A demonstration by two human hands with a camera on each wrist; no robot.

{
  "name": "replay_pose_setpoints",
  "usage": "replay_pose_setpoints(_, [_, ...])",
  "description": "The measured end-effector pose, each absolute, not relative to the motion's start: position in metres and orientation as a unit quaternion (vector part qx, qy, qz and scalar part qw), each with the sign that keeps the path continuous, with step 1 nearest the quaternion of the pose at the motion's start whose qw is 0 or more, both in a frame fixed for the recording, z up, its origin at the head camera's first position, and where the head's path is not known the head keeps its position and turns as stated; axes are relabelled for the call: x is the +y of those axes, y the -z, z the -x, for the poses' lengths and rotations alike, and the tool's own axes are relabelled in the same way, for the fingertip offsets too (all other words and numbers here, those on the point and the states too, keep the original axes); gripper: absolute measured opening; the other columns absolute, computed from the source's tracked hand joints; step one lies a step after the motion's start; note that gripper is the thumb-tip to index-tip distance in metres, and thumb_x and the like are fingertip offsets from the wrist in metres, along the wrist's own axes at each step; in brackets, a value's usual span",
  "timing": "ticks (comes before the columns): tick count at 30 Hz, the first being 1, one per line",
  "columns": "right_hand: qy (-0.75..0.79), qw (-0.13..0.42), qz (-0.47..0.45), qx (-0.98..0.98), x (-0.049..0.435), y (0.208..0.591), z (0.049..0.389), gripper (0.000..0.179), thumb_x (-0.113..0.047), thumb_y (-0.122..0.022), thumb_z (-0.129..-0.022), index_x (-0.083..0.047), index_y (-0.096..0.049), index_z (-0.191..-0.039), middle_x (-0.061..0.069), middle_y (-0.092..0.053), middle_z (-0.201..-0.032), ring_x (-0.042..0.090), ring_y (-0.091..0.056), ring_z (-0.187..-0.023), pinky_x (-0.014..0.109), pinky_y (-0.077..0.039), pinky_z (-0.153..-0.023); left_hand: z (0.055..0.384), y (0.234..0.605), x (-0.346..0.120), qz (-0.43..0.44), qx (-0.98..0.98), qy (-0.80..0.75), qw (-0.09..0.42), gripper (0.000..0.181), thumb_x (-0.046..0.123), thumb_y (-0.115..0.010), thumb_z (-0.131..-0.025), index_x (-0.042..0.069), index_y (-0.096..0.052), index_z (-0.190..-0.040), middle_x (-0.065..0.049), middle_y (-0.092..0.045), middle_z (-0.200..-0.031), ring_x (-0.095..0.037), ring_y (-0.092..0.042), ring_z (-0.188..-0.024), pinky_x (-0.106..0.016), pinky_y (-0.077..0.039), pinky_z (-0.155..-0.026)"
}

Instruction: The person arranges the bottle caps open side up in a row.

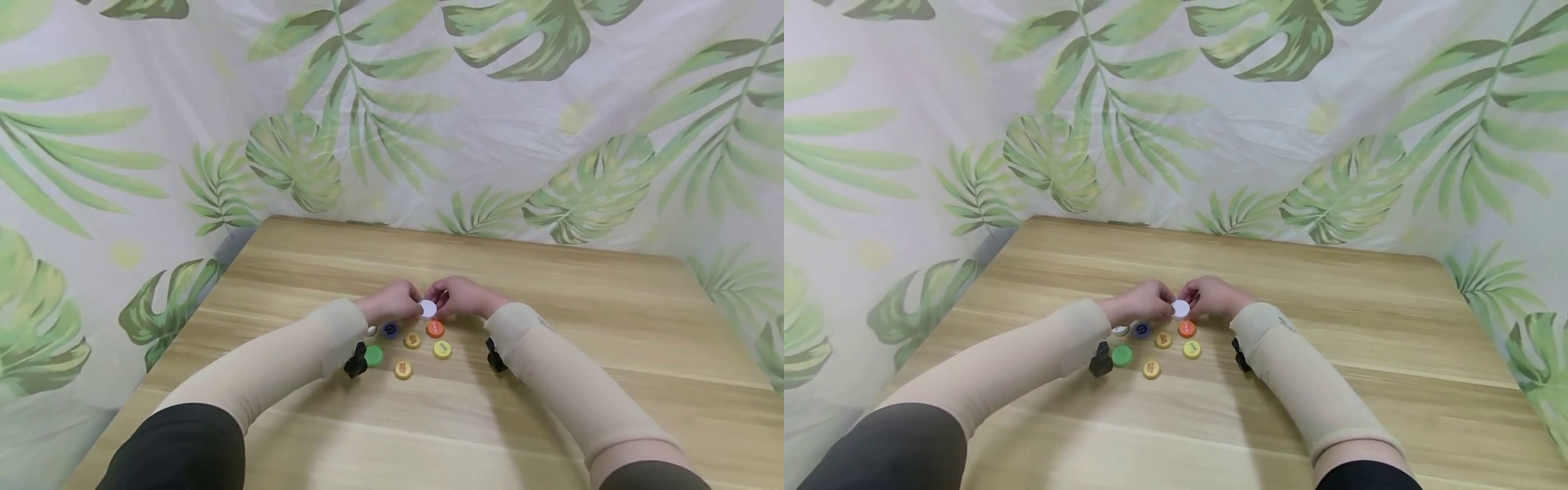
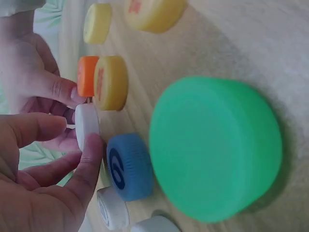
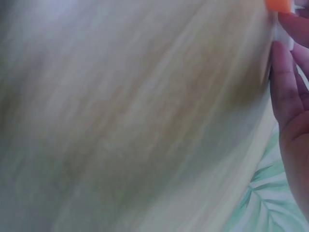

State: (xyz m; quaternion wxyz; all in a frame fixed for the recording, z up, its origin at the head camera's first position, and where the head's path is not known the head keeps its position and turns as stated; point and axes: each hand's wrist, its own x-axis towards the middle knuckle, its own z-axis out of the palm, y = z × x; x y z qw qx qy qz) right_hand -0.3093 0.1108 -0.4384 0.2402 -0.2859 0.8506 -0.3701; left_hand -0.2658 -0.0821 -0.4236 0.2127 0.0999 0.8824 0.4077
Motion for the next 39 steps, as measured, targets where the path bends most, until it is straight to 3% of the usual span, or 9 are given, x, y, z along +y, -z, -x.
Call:
replay_pose_setpoints(4, [0.361, 0.220, 0.288, 0.859, 0.110, 0.441, 0.310, 0.032, 0.005, -0.079, -0.083, 0.006, -0.068, -0.114, 0.008, -0.072, -0.099, 0.017, -0.066, -0.092, 0.027, -0.053, -0.083, 0.266, 0.423, -0.081, -0.100, 0.891, -0.392, 0.206, 0.012, 0.001, -0.064, -0.092, -0.005, -0.067, -0.103, -0.004, -0.058, -0.075, -0.013, -0.050, -0.066, -0.023, -0.041, -0.059])
replay_pose_setpoints(11, [0.399, 0.196, 0.251, 0.860, 0.107, 0.442, 0.308, 0.031, -0.005, -0.076, -0.092, 0.006, -0.069, -0.119, 0.012, -0.072, -0.108, 0.022, -0.066, -0.100, 0.035, -0.053, -0.092, 0.281, 0.426, -0.094, -0.107, 0.875, -0.422, 0.210, 0.023, 0.004, -0.067, -0.095, -0.008, -0.067, -0.113, -0.012, -0.067, -0.091, -0.017, -0.058, -0.072, -0.027, -0.051, -0.065])
replay_pose_setpoints(18, [0.520, 0.183, 0.189, 0.813, 0.094, 0.431, 0.319, 0.030, -0.006, -0.067, -0.099, 0.010, -0.064, -0.124, 0.022, -0.067, -0.120, 0.031, -0.063, -0.110, 0.037, -0.052, -0.098, 0.305, 0.415, -0.117, -0.098, 0.850, -0.485, 0.179, 0.031, 0.012, -0.063, -0.102, -0.009, -0.065, -0.124, -0.024, -0.067, -0.118, -0.035, -0.065, -0.106, -0.040, -0.054, -0.093])
replay_pose_setpoints(22, [0.568, 0.181, 0.156, 0.788, 0.082, 0.419, 0.326, 0.028, -0.006, -0.063, -0.103, 0.012, -0.060, -0.123, 0.028, -0.062, -0.123, 0.043, -0.060, -0.120, 0.043, -0.050, -0.102, 0.316, 0.407, -0.124, -0.077, 0.808, -0.556, 0.177, 0.034, 0.009, -0.057, -0.106, -0.015, -0.058, -0.129, -0.030, -0.062, -0.128, -0.041, -0.061, -0.118, -0.038, -0.052, -0.099])
replay_pose_setpoints(27, [0.576, 0.159, 0.127, 0.792, 0.064, 0.410, 0.331, 0.030, -0.012, -0.065, -0.103, 0.011, -0.062, -0.123, 0.025, -0.062, -0.125, 0.044, -0.060, -0.122, 0.044, -0.050, -0.102, 0.320, 0.402, -0.133, -0.032, 0.757, -0.629, 0.173, 0.036, 0.004, -0.053, -0.107, -0.018, -0.051, -0.135, -0.034, -0.056, -0.133, -0.045, -0.055, -0.128, -0.038, -0.049, -0.105])
replay_pose_setpoints(35, [0.654, 0.173, 0.072, 0.733, 0.029, 0.411, 0.333, 0.027, -0.007, -0.063, -0.103, 0.011, -0.059, -0.123, 0.031, -0.060, -0.126, 0.040, -0.063, -0.116, 0.041, -0.052, -0.100, 0.318, 0.402, -0.151, 0.030, 0.711, -0.694, 0.107, 0.019, 0.002, -0.055, -0.106, -0.009, -0.051, -0.120, -0.028, -0.055, -0.125, -0.041, -0.059, -0.120, -0.047, -0.045, -0.108])
replay_pose_setpoints(39, [0.687, 0.168, 0.039, 0.706, 0.018, 0.412, 0.335, 0.018, -0.002, -0.058, -0.105, 0.006, -0.057, -0.121, 0.024, -0.060, -0.115, 0.035, -0.066, -0.102, 0.041, -0.054, -0.098, 0.318, 0.401, -0.156, 0.048, 0.721, -0.684, 0.098, 0.027, 0.005, -0.054, -0.107, -0.011, -0.053, -0.129, -0.028, -0.058, -0.127, -0.031, -0.063, -0.108, -0.045, -0.047, -0.106])
